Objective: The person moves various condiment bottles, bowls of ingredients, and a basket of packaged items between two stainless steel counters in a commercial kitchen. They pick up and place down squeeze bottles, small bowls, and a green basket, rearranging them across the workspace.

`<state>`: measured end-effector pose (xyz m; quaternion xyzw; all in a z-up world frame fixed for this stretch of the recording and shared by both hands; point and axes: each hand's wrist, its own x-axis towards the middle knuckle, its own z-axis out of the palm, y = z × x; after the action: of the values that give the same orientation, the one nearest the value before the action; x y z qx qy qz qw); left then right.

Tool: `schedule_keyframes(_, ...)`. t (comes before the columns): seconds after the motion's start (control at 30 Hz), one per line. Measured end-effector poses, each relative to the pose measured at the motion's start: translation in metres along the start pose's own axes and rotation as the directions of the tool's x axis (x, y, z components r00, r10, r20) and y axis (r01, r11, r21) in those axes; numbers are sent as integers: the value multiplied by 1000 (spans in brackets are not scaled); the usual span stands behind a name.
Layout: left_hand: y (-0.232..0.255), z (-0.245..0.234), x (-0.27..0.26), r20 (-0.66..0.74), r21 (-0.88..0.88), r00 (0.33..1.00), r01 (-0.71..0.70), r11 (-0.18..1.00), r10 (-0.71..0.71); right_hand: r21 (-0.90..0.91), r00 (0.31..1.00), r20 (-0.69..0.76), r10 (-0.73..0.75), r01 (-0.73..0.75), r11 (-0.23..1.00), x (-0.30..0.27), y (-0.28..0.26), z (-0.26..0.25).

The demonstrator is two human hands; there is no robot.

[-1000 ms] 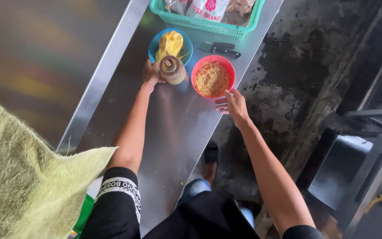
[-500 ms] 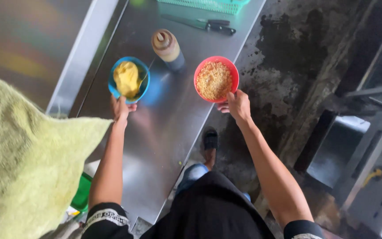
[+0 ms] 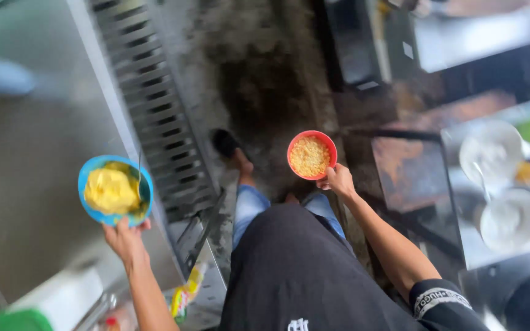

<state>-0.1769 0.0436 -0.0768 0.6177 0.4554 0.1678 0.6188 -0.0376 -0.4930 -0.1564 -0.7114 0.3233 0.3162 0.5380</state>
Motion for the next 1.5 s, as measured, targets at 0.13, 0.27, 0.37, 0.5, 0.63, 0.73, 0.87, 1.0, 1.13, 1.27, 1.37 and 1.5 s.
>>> schedule_keyframes(0.13, -11, 67, -61, 126, 214, 987, 73, 974, -102, 276, 954, -226, 198, -132, 952, 15, 132, -86)
schedule_keyframes(0.27, -39, 147, -93, 351, 371, 928, -15, 928, -125, 568, 867, -414, 277, 8, 823, 23, 189, -131)
schedule_keyframes(0.37, -66, 205, -129, 519, 420, 836, -68, 905, -178, 697, 798, -462, 387, 58, 714, 67, 241, -157)
schedule_keyframes(0.5, -98, 277, -176, 638, 512, 737, -186, 839, -226, 691, 764, -538, 356, 158, 706, 91, 224, -167)
schedule_keyframes(0.63, -157, 326, -211, 710, 618, 608, -295, 729, -356, 859, 831, -361, 424, 119, 499, 171, 275, -183)
schedule_keyframes(0.73, -190, 356, -238, 709, 677, 536, -335, 655, -459, 886, 911, -259, 321, 91, 455, 190, 291, -185)
schedule_keyframes(0.87, -253, 389, -264, 724, 687, 440, -528, 499, -532, 901, 944, -171, 284, 33, 432, 165, 301, -181)
schedule_keyframes(1.0, -255, 436, -331, 738, 650, 369, -614, 447, -565, -551, 841, -451, -299, 1, 834, 129, 389, -166)
schedule_keyframes(1.13, -266, 481, -390, 716, 651, 248, -577, 493, -653, 684, 831, -302, 468, -153, 714, 47, 434, -126)
schedule_keyframes(1.27, -350, 509, -411, 760, 609, 223, -573, 549, -611, 402, 822, -281, 495, -368, 838, -8, 533, -89)
schedule_keyframes(1.37, -377, 531, -430, 745, 551, 184, -712, 435, -641, 569, 758, -238, 607, -398, 720, -52, 527, -72)
schedule_keyframes(1.5, -358, 538, -436, 745, 622, 183, -538, 569, -641, 625, 730, -147, 668, -455, 635, -80, 512, -61)
